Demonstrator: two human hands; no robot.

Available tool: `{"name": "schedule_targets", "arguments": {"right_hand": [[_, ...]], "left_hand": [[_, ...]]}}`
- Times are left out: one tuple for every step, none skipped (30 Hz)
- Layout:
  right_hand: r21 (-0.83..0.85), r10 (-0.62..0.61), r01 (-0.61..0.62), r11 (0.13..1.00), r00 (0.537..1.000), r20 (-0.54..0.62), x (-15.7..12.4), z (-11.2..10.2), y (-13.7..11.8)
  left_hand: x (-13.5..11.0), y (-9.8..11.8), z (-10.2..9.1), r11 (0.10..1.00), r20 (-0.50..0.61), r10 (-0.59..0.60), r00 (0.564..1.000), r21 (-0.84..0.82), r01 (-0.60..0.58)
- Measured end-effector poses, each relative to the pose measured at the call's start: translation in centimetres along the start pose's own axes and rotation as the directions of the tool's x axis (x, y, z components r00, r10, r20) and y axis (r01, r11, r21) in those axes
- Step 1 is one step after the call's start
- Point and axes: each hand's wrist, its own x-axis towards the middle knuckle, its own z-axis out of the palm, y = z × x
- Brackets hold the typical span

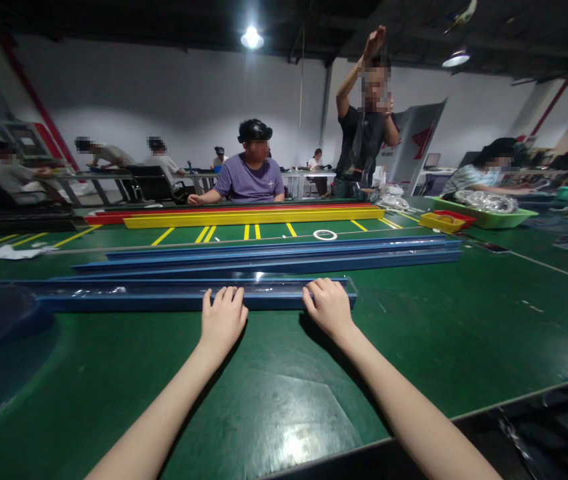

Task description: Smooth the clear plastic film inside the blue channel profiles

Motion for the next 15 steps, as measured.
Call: {"name": "schedule_targets", "arguments": {"right_hand": [[-0.017,0.019,-0.019,1.0,1.0,-0.005,0.0,0.0,0.1],[-0.028,0.033,-0.033,0.999,0.999,-0.007,0.0,0.1,0.1],[-0.034,0.039,-0.039,0.999,0.999,-0.005,-0.1,0.1,0.0],[-0.035,0.035,-0.035,0.999,0.999,0.001,-0.1,0.2,-0.1],[-0.031,0.022,-0.022,0.999,1.0,0.01,-0.2,0.3,-0.2],[-0.023,0.001,-0.001,1.0,1.0,0.022,-0.3,0.4,-0.5],[-0.01,-0.027,0.028,1.0,0.999,0.035,-0.4,0.4,-0.7],[0.009,-0.062,0.061,0.998,0.997,0.048,-0.5,0.5,-1.1],[0.032,-0.1,0.098,0.995,0.993,0.059,-0.5,0.5,-1.4],[0.059,-0.139,0.135,0.989,0.988,0.066,-0.6,0.5,-1.7],[0.086,-0.173,0.167,0.982,0.982,0.069,-0.6,0.6,-1.9],[0.11,-0.2,0.192,0.975,0.977,0.068,-0.6,0.6,-2.1],[0.132,-0.219,0.209,0.969,0.974,0.065,-0.6,0.6,-2.2],[0.15,-0.229,0.217,0.964,0.972,0.061,-0.6,0.6,-2.2],[0.165,-0.232,0.22,0.962,0.971,0.06,-0.6,0.6,-2.1]], "left_hand": [[0.0,-0.2,0.0,1.0,-0.005,-0.016,1.0,0.013,0.016],[0.0,-0.3,0.0,0.999,-0.012,-0.027,1.0,0.021,0.027],[-0.1,-0.3,0.0,0.999,-0.022,-0.031,0.999,0.024,0.032],[-0.1,-0.3,0.1,0.999,-0.03,-0.025,0.999,0.02,0.025],[-0.1,-0.1,0.2,1.0,-0.035,-0.004,0.999,0.011,0.005],[-0.2,0.1,0.2,1.0,-0.035,0.03,0.999,-0.003,-0.03],[-0.2,0.4,0.3,0.997,-0.031,0.077,0.997,-0.023,-0.078],[-0.3,0.7,0.4,0.99,-0.024,0.133,0.991,-0.047,-0.134],[-0.3,1.0,0.5,0.979,-0.016,0.19,0.982,-0.072,-0.19],[-0.4,1.3,0.6,0.966,-0.012,0.239,0.971,-0.097,-0.239],[-0.4,1.6,0.6,0.955,-0.011,0.273,0.962,-0.119,-0.272],[-0.5,1.8,0.7,0.947,-0.01,0.293,0.956,-0.136,-0.291],[-0.5,1.9,0.7,0.943,-0.008,0.301,0.954,-0.147,-0.299],[-0.5,2.0,0.7,0.942,-0.005,0.299,0.954,-0.155,-0.297],[-0.5,2.0,0.7,0.944,-0.002,0.294,0.956,-0.158,-0.291]]}}
